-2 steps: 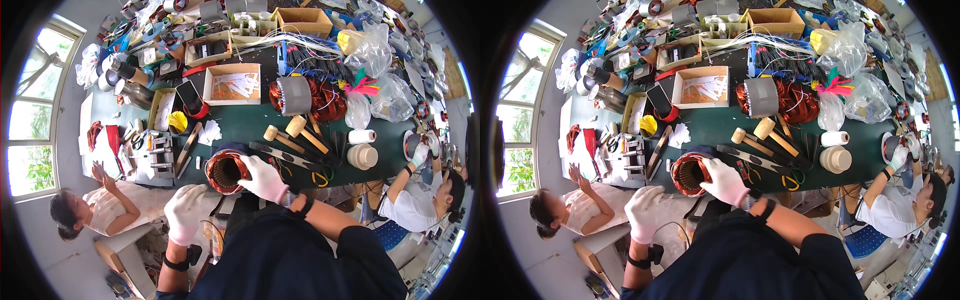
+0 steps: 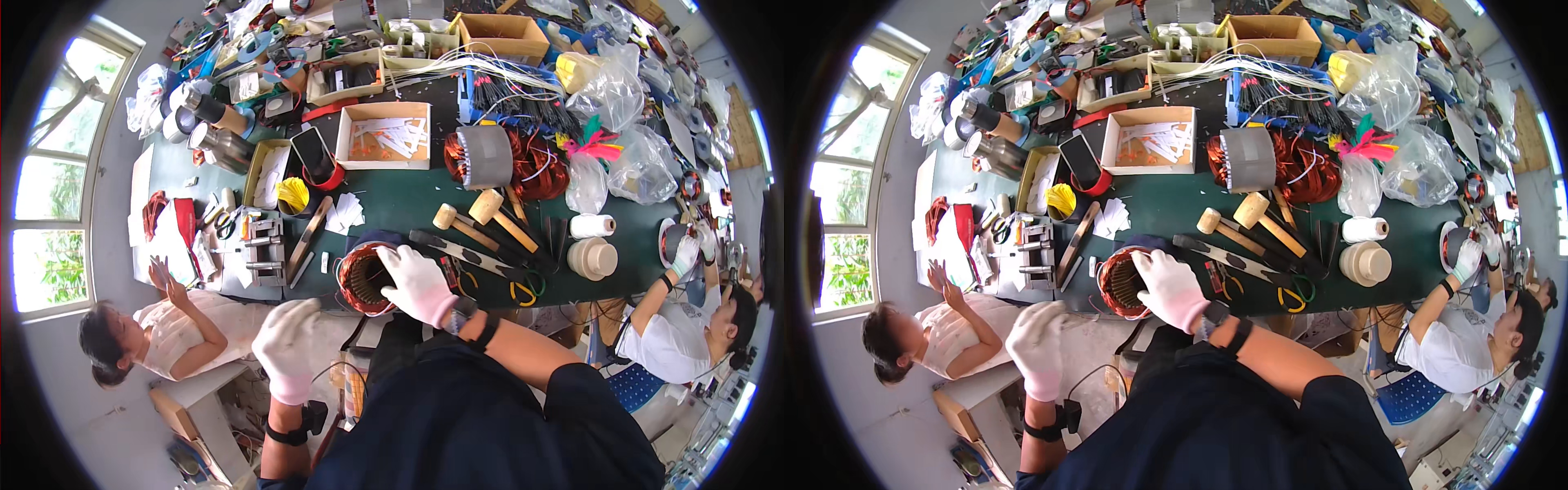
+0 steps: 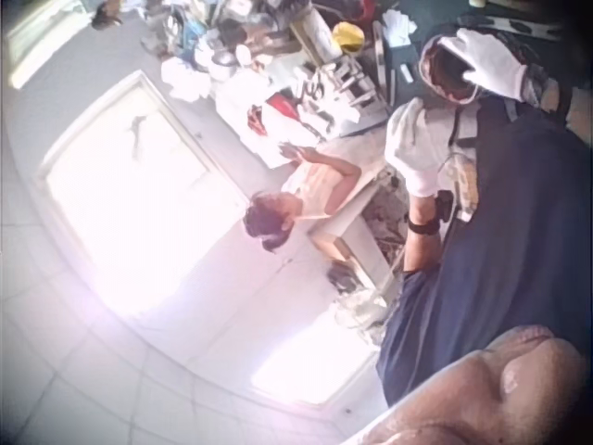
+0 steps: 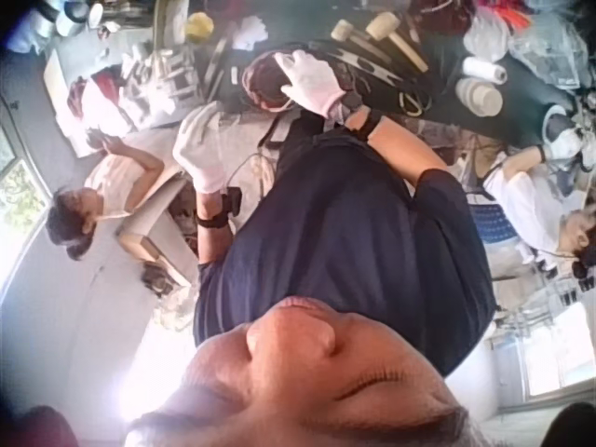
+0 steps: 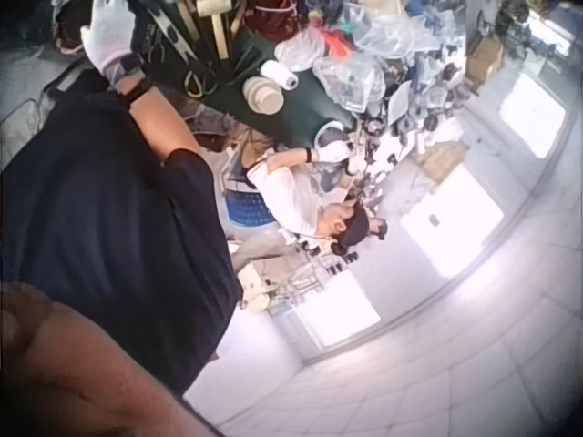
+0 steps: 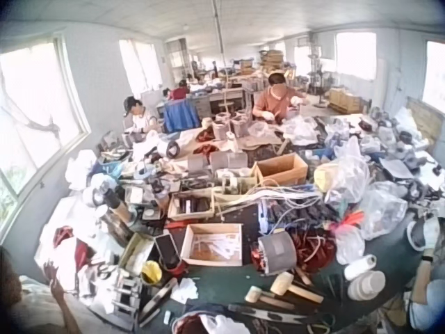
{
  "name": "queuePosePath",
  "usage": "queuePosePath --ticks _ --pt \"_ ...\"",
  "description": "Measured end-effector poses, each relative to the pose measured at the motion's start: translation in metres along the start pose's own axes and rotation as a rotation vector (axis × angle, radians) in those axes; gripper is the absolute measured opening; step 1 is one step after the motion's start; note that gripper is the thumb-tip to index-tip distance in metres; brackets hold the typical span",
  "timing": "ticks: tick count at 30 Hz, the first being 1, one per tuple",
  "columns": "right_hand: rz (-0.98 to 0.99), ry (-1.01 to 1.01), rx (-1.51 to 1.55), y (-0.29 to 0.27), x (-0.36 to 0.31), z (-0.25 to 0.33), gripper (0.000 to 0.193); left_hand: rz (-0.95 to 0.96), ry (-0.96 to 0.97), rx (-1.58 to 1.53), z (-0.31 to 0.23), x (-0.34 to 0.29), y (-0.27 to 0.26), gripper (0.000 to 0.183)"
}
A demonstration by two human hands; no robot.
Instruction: Repairing a motor stator using a mallet and pliers on a workshop table.
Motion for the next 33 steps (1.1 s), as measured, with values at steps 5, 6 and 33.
queuePosePath --ticks 5,6,33 --pt "-0.109 -0.07 -0.089 0.016 0.043 0.003 0.047 -0.58 -0.465 -0.335 0.04 -0.021 -0.037 0.04" --pt "-0.103 -0.108 -0.095 0.019 0.048 0.001 0.038 -0.58 -0.469 -0.341 0.054 -0.028 -0.032 0.04" --pt "0.126 0.404 0.782 0.017 0.048 -0.044 0.022 -0.165 -0.993 -1.238 0.157 -0.024 0.105 0.018"
Point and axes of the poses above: each hand's wrist, its own x-axis towards the middle knuckle, its own y-axis out of the palm, z = x × y, the point moved 1 cm from there along x, towards the middle knuckle, and after that the axes turned 14 degrees about y, right-handed, at the moved point
